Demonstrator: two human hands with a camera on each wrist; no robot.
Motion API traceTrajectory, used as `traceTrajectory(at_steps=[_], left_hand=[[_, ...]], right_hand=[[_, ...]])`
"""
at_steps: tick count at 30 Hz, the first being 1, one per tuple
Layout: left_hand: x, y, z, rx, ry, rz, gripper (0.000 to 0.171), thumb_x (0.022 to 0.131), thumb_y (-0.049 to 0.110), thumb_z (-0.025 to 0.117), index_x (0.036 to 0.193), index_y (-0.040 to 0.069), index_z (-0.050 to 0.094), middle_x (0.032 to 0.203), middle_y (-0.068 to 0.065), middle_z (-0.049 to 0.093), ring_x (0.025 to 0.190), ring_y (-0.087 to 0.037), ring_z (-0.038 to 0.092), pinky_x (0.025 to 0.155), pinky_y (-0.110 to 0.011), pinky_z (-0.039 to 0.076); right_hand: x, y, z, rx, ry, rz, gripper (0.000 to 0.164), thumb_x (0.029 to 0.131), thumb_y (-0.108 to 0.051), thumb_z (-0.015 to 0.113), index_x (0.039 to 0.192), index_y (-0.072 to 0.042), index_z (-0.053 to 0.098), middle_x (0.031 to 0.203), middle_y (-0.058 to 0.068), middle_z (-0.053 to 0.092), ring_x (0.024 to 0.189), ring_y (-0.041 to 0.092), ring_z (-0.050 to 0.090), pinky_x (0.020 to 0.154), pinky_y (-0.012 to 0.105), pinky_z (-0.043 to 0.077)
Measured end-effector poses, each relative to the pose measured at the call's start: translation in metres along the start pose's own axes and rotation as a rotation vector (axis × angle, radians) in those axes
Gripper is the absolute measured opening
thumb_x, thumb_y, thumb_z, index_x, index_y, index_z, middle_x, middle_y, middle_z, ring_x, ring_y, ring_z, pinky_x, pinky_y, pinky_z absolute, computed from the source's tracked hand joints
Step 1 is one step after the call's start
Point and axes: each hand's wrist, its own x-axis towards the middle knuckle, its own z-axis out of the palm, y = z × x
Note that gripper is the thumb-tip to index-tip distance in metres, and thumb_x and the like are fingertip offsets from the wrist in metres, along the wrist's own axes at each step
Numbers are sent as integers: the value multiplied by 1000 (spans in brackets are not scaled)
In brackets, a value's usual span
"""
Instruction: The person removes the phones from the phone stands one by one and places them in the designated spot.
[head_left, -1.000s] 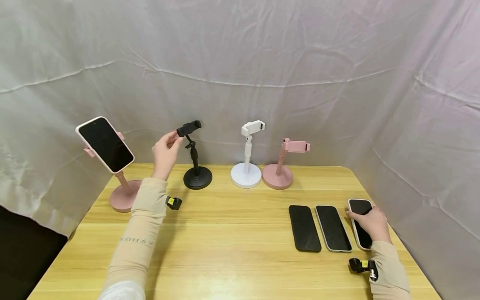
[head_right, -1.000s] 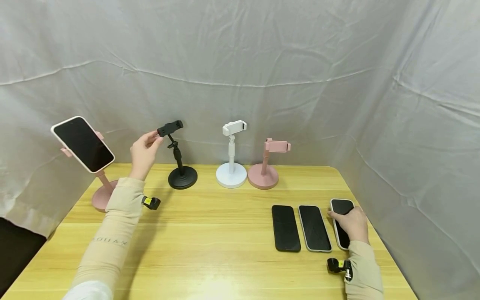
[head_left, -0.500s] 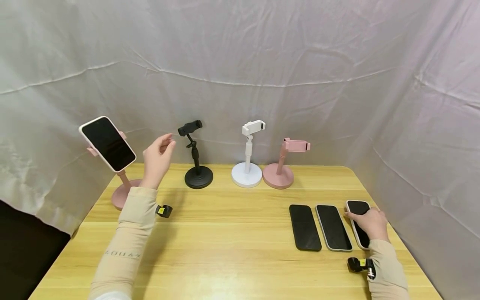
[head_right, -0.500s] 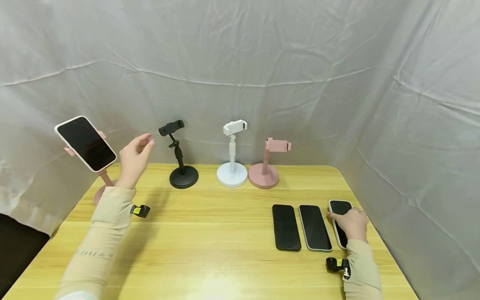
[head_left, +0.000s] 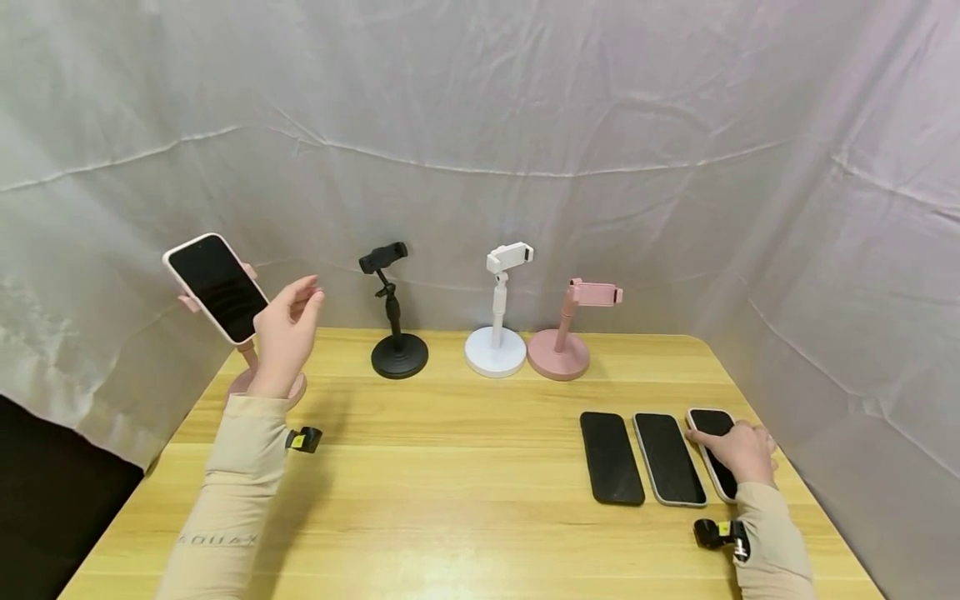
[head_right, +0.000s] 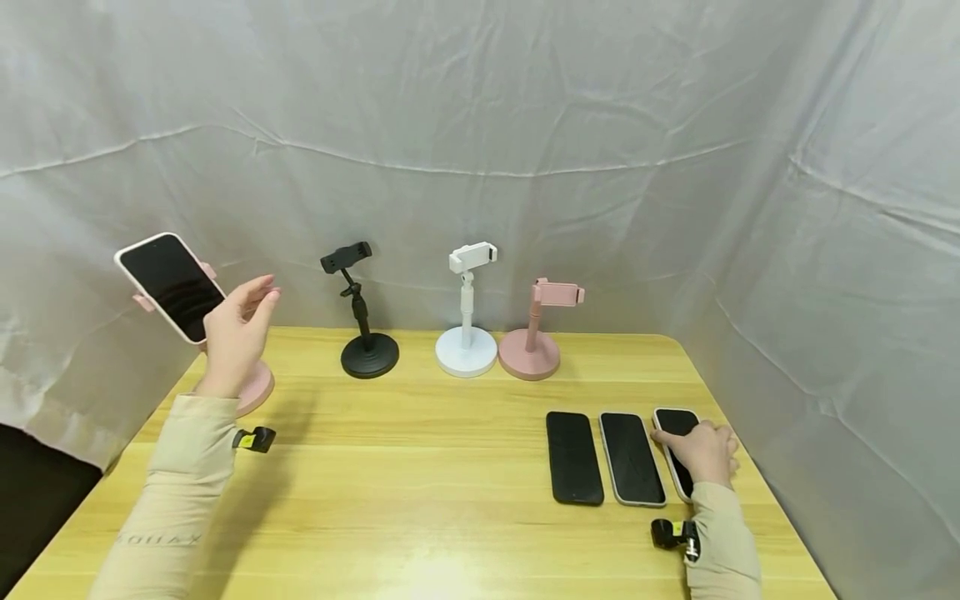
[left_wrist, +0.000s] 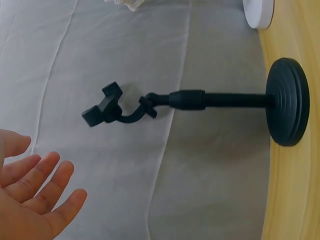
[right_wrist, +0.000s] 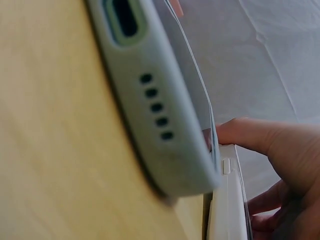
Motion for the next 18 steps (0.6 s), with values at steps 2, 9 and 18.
traceTrajectory(at_steps=[2,9,18], left_hand=[[-1,-3,-5,12,16,1,32,97,26,60,124,9,66,112,-12,73,89,14,57,77,0,40],[-6,-9,-22,13,41,-11,34,98,26,58,124,6,65,113,-15,72,86,25,48,79,0,40],[-12,-10,-39,33,80,-46,32,98,23,59,122,4,66,113,-17,71,84,25,49,78,2,39]], right_hand=[[-1,0,0,-1,-7,1,96,80,-59,68,125,21,41,129,51,27,121,64,22,85,78,30],[-2,-1,1,-4,-31,-20,95,81,-56,67,127,22,40,128,52,23,119,64,18,85,79,27],[-3,-6,-4,5,-50,-15,98,83,-60,63,131,21,35,132,52,19,122,64,15,88,79,24]])
